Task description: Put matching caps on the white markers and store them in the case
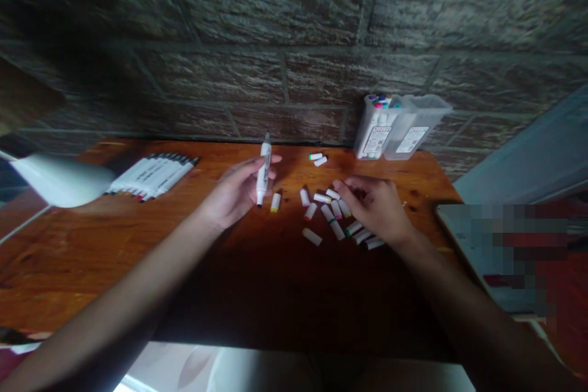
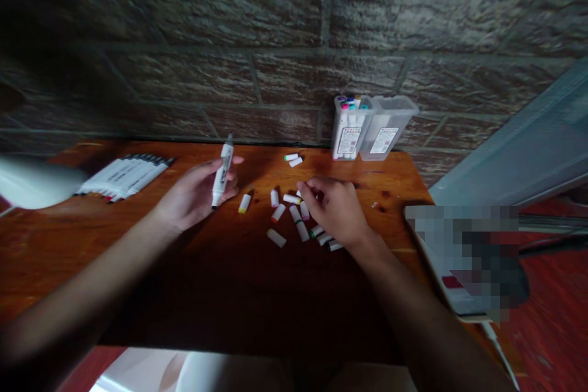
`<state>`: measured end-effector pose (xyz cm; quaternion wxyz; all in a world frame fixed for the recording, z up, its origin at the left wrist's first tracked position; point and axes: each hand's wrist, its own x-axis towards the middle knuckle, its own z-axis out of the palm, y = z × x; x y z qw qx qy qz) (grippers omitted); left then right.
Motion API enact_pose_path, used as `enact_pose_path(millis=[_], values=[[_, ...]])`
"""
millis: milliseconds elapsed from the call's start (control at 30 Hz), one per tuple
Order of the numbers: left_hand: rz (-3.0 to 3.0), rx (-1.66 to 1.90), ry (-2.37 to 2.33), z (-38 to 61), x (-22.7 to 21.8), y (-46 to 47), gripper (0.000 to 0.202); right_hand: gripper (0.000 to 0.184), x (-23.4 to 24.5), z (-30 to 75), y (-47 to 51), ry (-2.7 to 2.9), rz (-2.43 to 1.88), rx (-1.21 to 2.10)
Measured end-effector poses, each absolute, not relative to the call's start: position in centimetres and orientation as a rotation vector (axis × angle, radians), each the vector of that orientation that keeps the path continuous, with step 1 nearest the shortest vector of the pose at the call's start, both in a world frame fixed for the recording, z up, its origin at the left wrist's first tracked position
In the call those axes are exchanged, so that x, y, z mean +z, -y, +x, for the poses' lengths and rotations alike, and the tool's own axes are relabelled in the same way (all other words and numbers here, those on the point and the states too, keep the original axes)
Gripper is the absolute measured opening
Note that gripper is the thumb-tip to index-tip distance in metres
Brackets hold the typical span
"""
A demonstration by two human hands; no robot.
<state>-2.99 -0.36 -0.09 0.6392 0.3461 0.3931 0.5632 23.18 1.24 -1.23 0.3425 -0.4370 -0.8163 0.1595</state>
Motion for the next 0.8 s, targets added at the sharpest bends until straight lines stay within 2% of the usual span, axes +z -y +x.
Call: enact_pose_path(millis=[233,400,800], values=[[0.854,1.255,-0.923,-2.7,-0.4,0.4,0.029,0.022,-1.8,22.8,-1.2,2.214,-1.109,0.514],[0.842,1.233,-0.94,-2.7,-0.4,0.4,0.029,0.018,-2.0,22.9,-1.3,2.174,-1.141,0.444],[0.731,1.261,-0.966,-2.5,-0.2,0.4,0.017,0.026,-1.9,23.5,-2.2,1.883,-1.31,0.372]])
